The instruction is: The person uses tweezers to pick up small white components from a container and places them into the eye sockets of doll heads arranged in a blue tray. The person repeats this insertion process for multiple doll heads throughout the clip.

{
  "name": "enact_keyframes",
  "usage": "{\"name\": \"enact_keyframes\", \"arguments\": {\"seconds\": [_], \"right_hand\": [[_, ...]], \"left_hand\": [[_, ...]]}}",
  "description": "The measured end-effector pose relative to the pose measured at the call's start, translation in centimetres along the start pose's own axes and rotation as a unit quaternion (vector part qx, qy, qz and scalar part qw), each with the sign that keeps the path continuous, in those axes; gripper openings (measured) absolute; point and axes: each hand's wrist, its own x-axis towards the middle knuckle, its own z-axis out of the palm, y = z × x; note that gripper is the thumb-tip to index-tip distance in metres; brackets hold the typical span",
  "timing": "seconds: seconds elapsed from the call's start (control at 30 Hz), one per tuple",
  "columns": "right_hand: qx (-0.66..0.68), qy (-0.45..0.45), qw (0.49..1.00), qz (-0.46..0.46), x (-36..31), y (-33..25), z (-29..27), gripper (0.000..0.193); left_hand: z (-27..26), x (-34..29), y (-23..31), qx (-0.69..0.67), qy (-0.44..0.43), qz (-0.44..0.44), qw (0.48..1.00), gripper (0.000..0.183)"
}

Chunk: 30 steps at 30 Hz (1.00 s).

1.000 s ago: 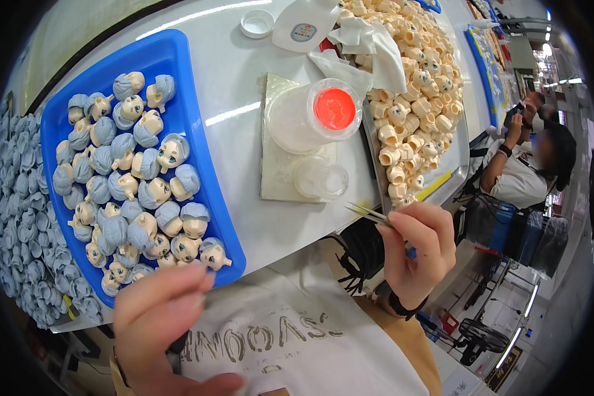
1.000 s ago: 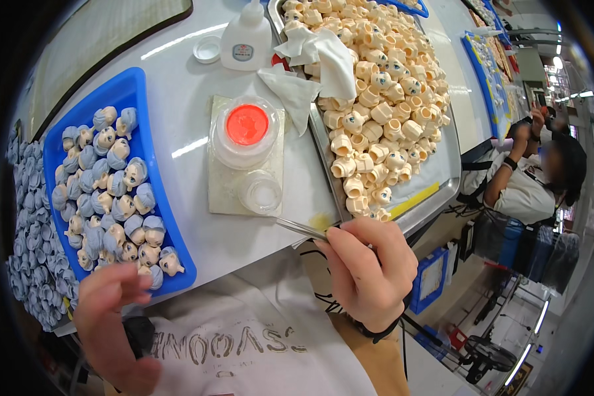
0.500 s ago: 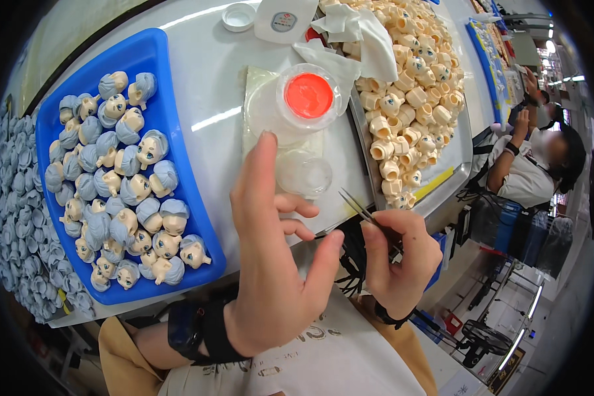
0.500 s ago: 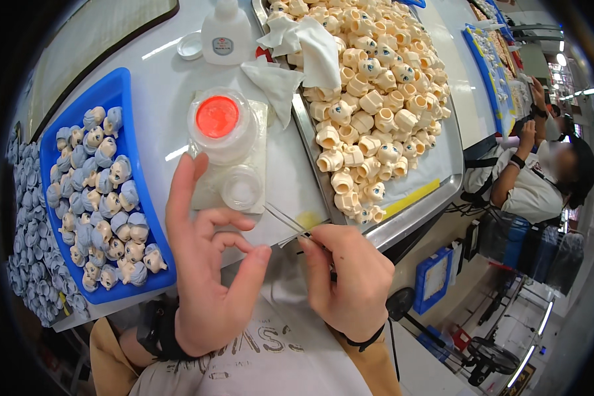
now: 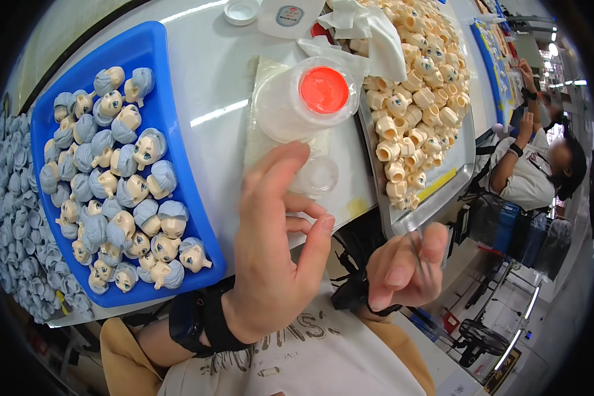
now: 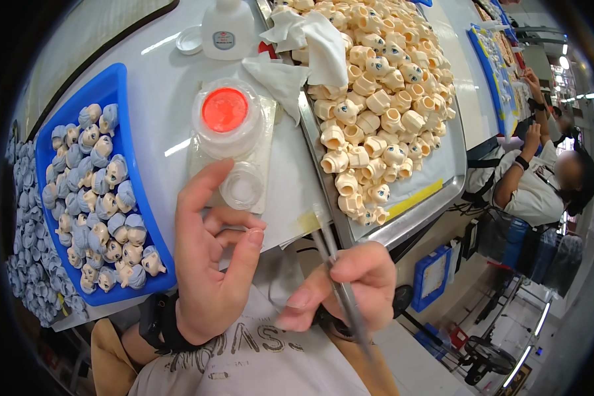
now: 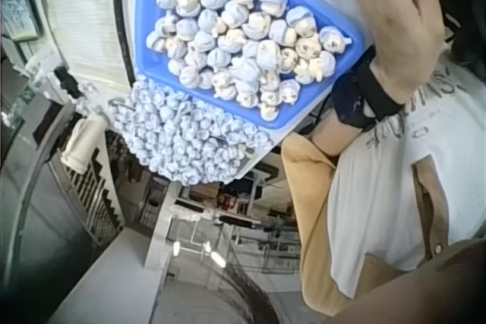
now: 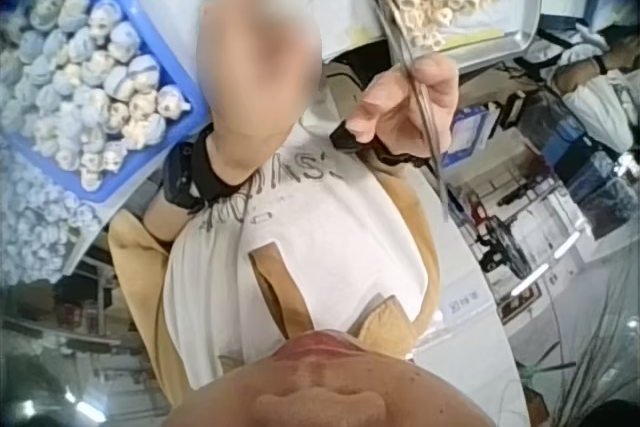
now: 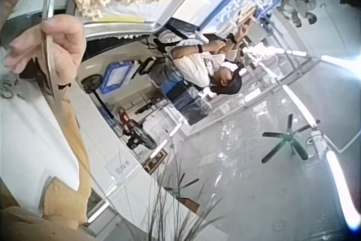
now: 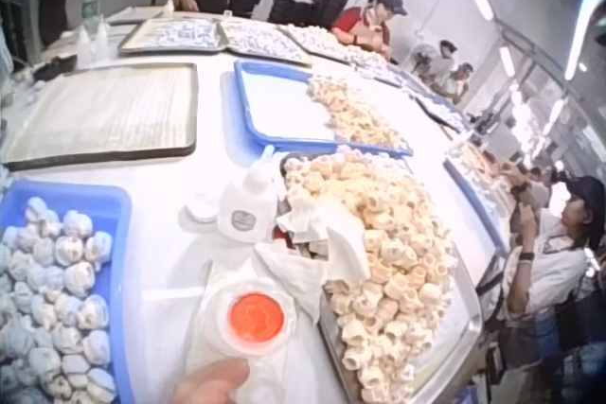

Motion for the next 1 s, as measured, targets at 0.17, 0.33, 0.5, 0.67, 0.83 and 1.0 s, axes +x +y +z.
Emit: {"name": "enact_keyframes", "arguments": {"seconds": [0.17,0.33,0.5,0.67,0.83,1.0], "right_hand": [[-0.173,-0.014,0.977,-0.125,0.0,2.7,-0.6,0.032],[-0.295,0.041,0.936,-0.187,0.6,3.7,0.1,0.032],[-0.408,0.141,0.895,-0.114,1.4,2.2,1.1,0.038],[-0.413,0.127,0.892,-0.138,2.1,1.7,0.1,0.024],[-0.42,0.147,0.89,-0.096,2.5,2.4,0.4,0.019],[-0.394,0.151,0.902,-0.088,2.5,2.5,0.3,0.017]], "left_hand": [[-0.2,0.3,-0.4,0.017,-0.001,0.016,1.0,0.053],[-0.6,0.6,-0.4,0.028,0.0,0.023,0.999,0.05],[-0.7,0.8,0.1,0.009,0.004,-0.015,1.0,0.048],[-0.6,0.8,0.5,-0.036,0.005,-0.061,0.997,0.044],[-1.1,0.8,0.0,0.003,-0.002,-0.028,1.0,0.041],[-1.2,0.7,0.1,0.024,-0.007,-0.015,1.0,0.041]]}}
